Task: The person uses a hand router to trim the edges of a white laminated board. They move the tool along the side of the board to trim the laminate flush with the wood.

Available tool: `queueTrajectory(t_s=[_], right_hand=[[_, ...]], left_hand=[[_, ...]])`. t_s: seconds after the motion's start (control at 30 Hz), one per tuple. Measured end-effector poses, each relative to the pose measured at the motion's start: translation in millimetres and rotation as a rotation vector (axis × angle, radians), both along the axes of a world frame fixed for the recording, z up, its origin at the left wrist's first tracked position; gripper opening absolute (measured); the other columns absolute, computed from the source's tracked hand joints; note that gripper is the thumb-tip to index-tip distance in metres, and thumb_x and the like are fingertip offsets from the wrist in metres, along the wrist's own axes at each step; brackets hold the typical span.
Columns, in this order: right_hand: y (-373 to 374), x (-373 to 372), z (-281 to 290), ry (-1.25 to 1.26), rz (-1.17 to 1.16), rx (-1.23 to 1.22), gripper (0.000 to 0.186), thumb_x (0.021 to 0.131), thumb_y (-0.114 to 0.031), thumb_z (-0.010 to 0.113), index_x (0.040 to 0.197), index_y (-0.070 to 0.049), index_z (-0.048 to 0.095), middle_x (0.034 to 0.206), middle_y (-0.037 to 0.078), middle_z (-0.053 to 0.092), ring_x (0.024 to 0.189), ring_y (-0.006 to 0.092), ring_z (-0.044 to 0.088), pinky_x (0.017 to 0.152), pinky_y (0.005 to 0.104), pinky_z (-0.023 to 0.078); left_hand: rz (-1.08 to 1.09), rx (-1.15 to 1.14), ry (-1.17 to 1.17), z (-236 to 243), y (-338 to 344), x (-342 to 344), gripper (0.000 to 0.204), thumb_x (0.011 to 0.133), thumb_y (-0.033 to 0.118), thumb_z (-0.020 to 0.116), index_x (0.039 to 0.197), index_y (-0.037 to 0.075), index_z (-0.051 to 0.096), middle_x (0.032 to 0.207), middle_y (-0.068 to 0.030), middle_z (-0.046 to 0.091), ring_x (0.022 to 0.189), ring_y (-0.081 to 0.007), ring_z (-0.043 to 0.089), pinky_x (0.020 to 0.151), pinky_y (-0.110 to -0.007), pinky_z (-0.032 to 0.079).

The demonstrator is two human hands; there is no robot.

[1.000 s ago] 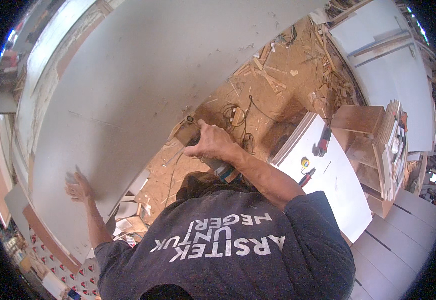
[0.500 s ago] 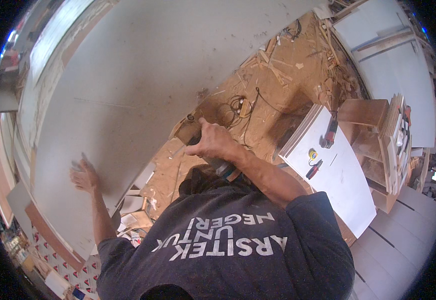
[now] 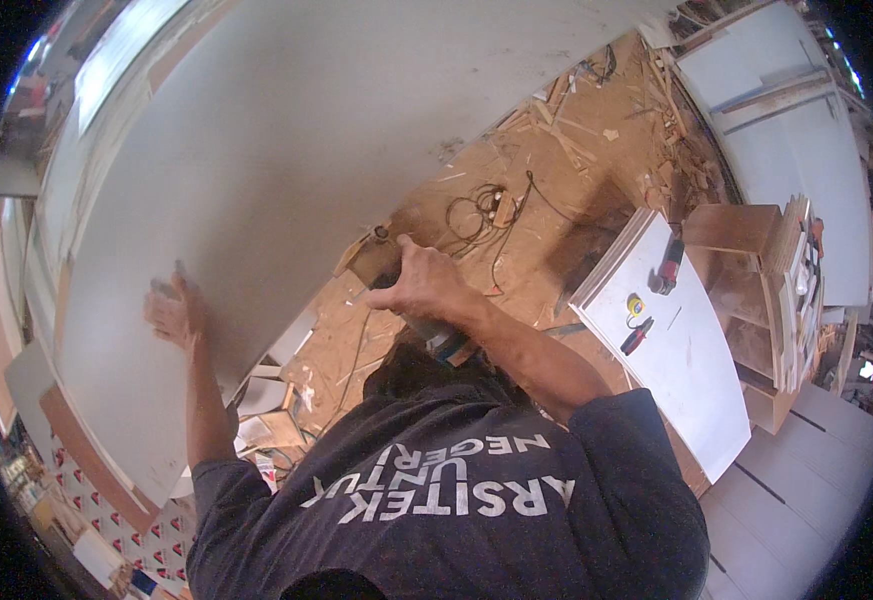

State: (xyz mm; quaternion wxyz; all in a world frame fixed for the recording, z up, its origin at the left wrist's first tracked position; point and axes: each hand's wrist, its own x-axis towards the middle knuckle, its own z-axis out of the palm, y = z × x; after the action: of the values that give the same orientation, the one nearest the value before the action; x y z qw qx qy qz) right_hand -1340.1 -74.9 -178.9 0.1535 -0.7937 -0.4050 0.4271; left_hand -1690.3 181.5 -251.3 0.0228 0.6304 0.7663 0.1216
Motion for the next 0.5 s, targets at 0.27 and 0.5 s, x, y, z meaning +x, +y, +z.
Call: queueTrajectory(t_s=[0.27, 0.5], right_hand=[[0.9, -42.6, -8.9, 0.024, -0.010, 0.040, 0.097, 0.063, -0.050, 0.080, 0.126, 0.019, 0.051, 0.104, 0.037, 0.068, 0.102, 0.0473, 0.070, 0.091, 0.0474, 0.057], [0.2, -78.1, -12.9, 0.038, -0.008, 0.035, 0.096, 0.063, -0.050, 0.079, 0.127, 0.016, 0.051, 0.105, 0.036, 0.068, 0.103, 0.0472, 0.069, 0.092, 0.0484, 0.056]], left_hand=[[-0.009, -0.028, -0.093, 17.7, -6.9, 13.4, 0.095, 0.095, 0.071, 0.042, 0.160, 0.003, 0.024, 0.167, -0.0274, 0.013, 0.157, -0.0397, 0.001, 0.125, -0.056, 0.001], [-0.021, -0.044, -0.113, 21.7, -6.8, 14.0, 0.097, 0.094, 0.072, 0.041, 0.159, 0.003, 0.024, 0.167, -0.0279, 0.013, 0.158, -0.0395, 0.000, 0.125, -0.056, 0.000]])
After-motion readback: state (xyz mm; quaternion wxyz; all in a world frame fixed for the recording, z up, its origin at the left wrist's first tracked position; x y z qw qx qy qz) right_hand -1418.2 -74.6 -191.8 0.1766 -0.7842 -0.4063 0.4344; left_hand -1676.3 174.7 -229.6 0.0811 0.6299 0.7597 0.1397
